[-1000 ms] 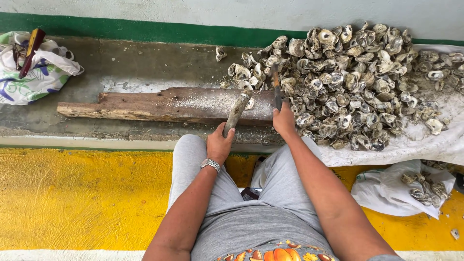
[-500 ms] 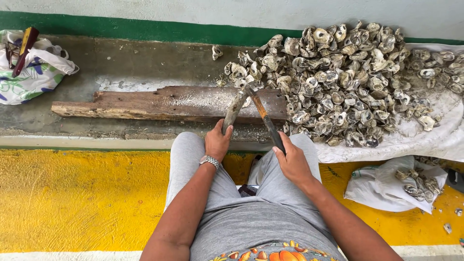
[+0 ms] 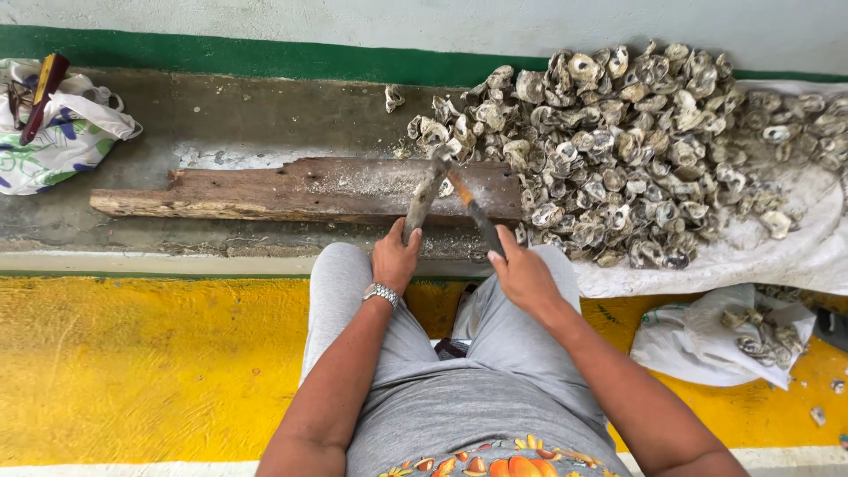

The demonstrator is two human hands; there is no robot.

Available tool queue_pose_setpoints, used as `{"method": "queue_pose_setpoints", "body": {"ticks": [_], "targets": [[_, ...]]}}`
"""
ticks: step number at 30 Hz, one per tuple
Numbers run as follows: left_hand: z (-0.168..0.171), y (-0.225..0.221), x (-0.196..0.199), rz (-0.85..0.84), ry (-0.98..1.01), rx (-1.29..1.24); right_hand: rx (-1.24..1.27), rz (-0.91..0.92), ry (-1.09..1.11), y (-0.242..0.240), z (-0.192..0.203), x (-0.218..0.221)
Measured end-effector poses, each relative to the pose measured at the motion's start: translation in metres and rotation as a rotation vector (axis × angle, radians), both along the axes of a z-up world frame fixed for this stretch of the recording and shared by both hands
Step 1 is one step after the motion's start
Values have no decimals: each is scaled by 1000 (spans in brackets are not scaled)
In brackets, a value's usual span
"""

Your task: Opening oysters using a hammer and a wooden block against a concrete ledge.

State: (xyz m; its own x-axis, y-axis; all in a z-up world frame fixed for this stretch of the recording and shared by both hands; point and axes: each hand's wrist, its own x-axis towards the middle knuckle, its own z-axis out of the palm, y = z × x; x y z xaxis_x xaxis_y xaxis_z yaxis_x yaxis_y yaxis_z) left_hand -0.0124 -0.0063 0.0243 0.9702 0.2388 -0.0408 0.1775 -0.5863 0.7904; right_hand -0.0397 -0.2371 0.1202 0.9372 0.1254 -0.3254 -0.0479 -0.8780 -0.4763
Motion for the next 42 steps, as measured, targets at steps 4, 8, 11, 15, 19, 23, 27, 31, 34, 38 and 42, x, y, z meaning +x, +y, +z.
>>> {"method": "queue_pose_setpoints", "body": {"ticks": [4, 8, 11, 15, 19, 23, 27, 31, 34, 38, 42], "targets": [[-5, -3, 3, -7, 13, 62, 255, -25, -286, -5, -28, 13], [-25, 1, 1, -1, -32, 37, 119, -231, -254, -5, -38, 49], [-6, 3, 1, 19, -44, -38, -57, -206, -379, -15, -61, 88], [15, -1, -5, -43, -42, -65, -163, -290, -70, -7, -49, 98], [13, -2, -9, -117, -37, 2, -136, -223, -308, -22, -88, 108], [7, 1, -6, -181, -151, 45, -76, -12, -757, -24, -103, 124], [13, 0, -10, -213, -50, 48, 111, 19, -654, -33, -140, 137], [7, -3, -9, -234, -92, 49, -35, -161, -493, -21, -103, 126], [4, -5, -8, -266, -79, 34, -14, -169, -574, -24, -116, 127], [-2, -6, -8, -273, -101, 0, -2, -165, -672, -25, -114, 121], [0, -6, -8, -276, -119, -33, 6, -152, -768, -26, -128, 128]]}}
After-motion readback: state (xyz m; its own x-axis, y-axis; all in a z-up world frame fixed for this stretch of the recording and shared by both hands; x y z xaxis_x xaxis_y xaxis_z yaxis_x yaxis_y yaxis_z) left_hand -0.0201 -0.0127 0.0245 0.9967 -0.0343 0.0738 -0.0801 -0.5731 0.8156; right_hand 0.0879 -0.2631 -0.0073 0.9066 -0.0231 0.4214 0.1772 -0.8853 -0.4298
